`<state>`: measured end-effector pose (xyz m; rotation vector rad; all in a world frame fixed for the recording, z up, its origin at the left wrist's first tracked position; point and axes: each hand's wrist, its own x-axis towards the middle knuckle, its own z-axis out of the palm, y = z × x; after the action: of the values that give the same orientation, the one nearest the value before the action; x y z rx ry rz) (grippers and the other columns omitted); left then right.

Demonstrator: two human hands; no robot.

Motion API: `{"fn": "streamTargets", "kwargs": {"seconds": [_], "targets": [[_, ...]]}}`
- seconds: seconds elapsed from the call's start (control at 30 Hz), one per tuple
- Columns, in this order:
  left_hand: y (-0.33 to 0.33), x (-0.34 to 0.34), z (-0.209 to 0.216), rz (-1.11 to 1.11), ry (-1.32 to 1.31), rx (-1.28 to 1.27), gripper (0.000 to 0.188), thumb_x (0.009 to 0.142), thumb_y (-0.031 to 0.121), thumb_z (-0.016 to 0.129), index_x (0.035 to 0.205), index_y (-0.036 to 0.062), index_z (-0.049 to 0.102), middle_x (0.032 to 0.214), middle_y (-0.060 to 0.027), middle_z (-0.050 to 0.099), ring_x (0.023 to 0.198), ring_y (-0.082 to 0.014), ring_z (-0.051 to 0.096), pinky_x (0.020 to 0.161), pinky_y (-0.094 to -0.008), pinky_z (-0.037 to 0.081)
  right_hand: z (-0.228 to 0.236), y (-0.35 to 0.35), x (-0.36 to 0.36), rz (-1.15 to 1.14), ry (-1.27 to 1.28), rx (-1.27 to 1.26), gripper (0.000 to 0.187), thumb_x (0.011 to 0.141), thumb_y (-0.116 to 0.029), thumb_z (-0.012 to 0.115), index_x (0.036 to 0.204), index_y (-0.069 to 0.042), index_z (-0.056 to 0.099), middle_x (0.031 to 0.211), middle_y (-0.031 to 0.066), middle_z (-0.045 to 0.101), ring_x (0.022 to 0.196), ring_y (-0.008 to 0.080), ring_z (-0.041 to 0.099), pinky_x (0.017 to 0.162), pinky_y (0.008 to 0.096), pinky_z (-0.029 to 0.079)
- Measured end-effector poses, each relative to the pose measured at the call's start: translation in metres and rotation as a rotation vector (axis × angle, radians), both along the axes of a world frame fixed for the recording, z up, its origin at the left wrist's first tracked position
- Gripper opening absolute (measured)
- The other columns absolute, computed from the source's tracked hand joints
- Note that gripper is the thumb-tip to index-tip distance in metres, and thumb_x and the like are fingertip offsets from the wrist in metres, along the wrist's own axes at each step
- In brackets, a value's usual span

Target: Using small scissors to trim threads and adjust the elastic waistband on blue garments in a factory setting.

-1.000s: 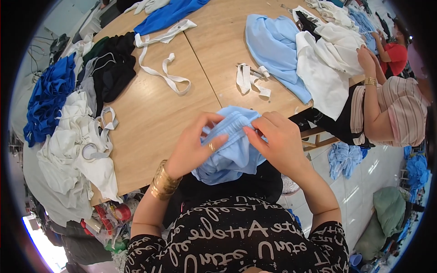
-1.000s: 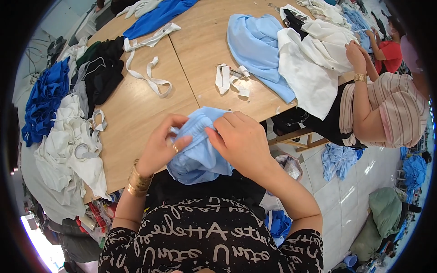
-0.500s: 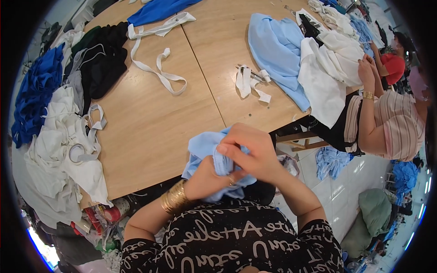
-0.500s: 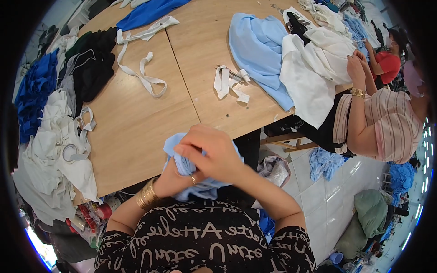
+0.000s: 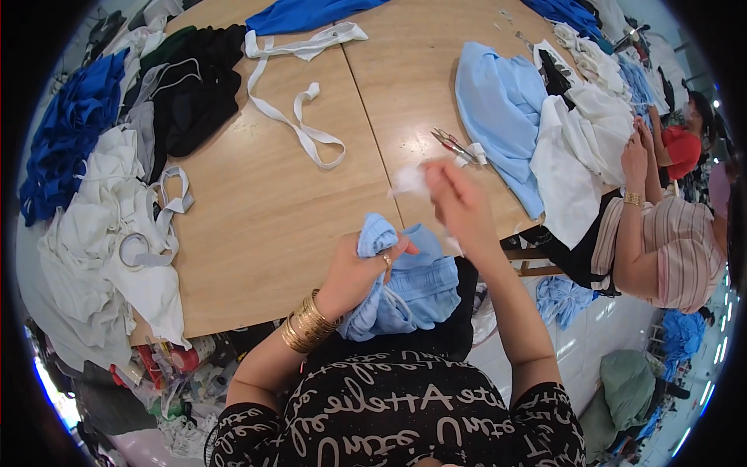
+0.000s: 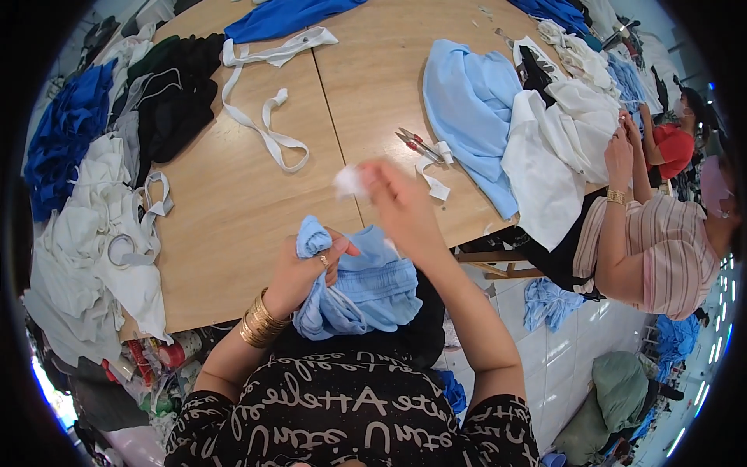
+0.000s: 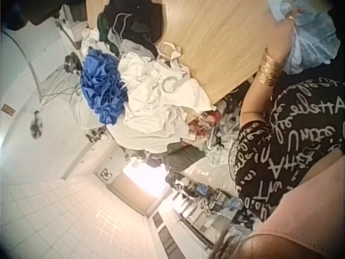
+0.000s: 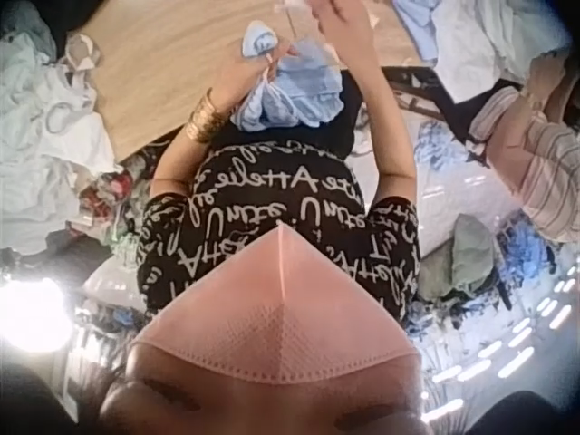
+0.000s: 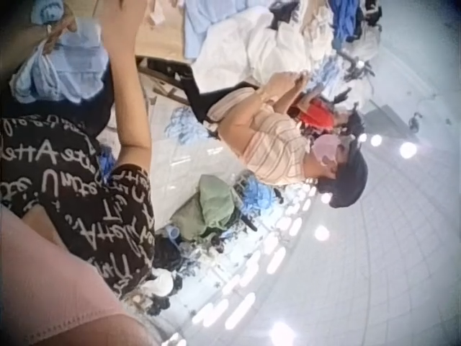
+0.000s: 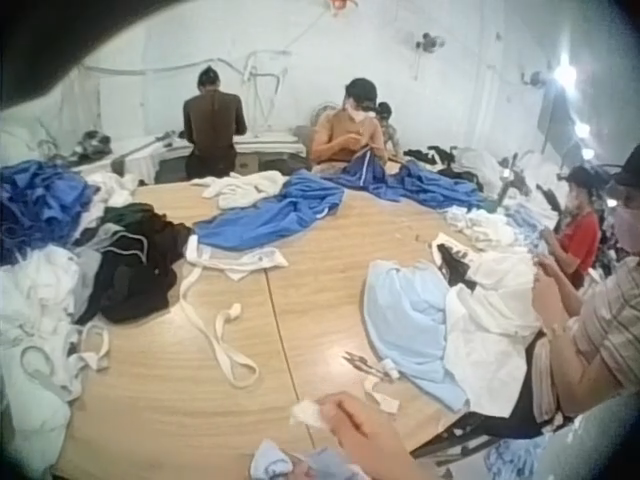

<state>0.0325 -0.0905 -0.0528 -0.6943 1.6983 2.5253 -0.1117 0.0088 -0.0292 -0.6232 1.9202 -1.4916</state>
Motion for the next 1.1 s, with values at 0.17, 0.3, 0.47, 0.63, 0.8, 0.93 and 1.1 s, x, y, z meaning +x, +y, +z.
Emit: {"fn": "streamTargets", "kwargs": {"seconds": [0.17, 0.3, 0.47, 0.63, 0.8, 0.93, 1.1], "targets": [[0.002, -0.005, -0.004, -0.023, 0.154, -0.347, 0.028, 0.071, 0.014, 0.064, 0.094, -0.0012, 0.059, 0.08, -0.0121, 0.063, 0.08, -0.0211, 0.06, 0.074, -0.0315, 0.046, 0.024, 0.004, 0.028, 0.374, 0.711, 0.007, 0.016, 0.078, -0.014, 0.061, 0.083, -0.001, 0.054, 0.067, 0.0109, 0.054, 0.058, 0.0234, 0.056, 0.051, 0.0327, 0.042], [-0.001, -0.001, 0.01, -0.242, 0.049, -0.419, 0.029, 0.074, 0.015, 0.064, 0.098, 0.0001, 0.058, 0.085, -0.0127, 0.063, 0.076, -0.0183, 0.06, 0.072, -0.0303, 0.046, 0.035, 0.012, 0.03, 0.062, 0.526, -0.117, 0.015, 0.078, -0.01, 0.061, 0.088, -0.001, 0.056, 0.065, 0.0104, 0.057, 0.059, 0.0184, 0.057, 0.052, 0.0278, 0.042], [-0.004, 0.0, 0.02, -0.201, 0.182, -0.217, 0.021, 0.081, 0.016, 0.059, 0.095, -0.0003, 0.06, 0.085, -0.0077, 0.062, 0.077, -0.011, 0.055, 0.071, -0.0268, 0.044, 0.024, 0.01, 0.022, 0.037, -0.09, -0.23, 0.025, 0.088, -0.024, 0.052, 0.095, -0.001, 0.058, 0.062, -0.0035, 0.052, 0.05, 0.0049, 0.043, 0.045, 0.0217, 0.034], [0.017, -0.016, 0.02, -0.243, 0.126, -0.3, 0.017, 0.082, 0.012, 0.058, 0.095, 0.0036, 0.064, 0.077, -0.0011, 0.06, 0.07, -0.0079, 0.051, 0.064, -0.0236, 0.043, -0.066, 0.05, -0.026, -0.266, 0.197, -0.084, 0.02, 0.084, -0.013, 0.046, 0.085, -0.005, 0.064, 0.073, 0.0052, 0.06, 0.066, 0.0115, 0.055, 0.062, 0.0273, 0.044], [0.012, -0.008, -0.004, 0.104, 0.268, -0.103, 0.046, 0.081, 0.006, 0.051, 0.125, -0.0021, 0.04, 0.064, -0.0019, 0.05, 0.054, -0.0082, 0.045, 0.05, -0.0207, 0.036, -0.048, 0.019, 0.042, -0.078, -0.203, -0.363, 0.015, 0.086, -0.014, 0.052, 0.085, -0.003, 0.062, 0.071, -0.001, 0.06, 0.058, 0.0032, 0.047, 0.05, 0.018, 0.037], [0.026, -0.017, -0.003, 0.009, 0.262, -0.037, 0.043, 0.081, 0.008, 0.053, 0.122, -0.0016, 0.042, 0.079, -0.0009, 0.053, 0.065, -0.0073, 0.046, 0.057, -0.0184, 0.035, -0.017, 0.044, 0.052, -0.128, -0.205, -0.426, 0.015, 0.086, -0.009, 0.052, 0.091, 0.002, 0.062, 0.068, 0.002, 0.058, 0.051, 0.0054, 0.048, 0.047, 0.0189, 0.038], [0.018, -0.021, -0.001, -0.36, 0.182, -0.165, 0.027, 0.075, 0.013, 0.061, 0.098, 0.0008, 0.052, 0.078, -0.0011, 0.055, 0.066, -0.0071, 0.047, 0.056, -0.0186, 0.035, -0.029, 0.057, 0.055, -0.081, -0.293, -0.456, 0.015, 0.085, -0.009, 0.052, 0.09, 0.002, 0.061, 0.066, 0.0002, 0.057, 0.049, 0.0045, 0.046, 0.046, 0.0196, 0.038]]}}
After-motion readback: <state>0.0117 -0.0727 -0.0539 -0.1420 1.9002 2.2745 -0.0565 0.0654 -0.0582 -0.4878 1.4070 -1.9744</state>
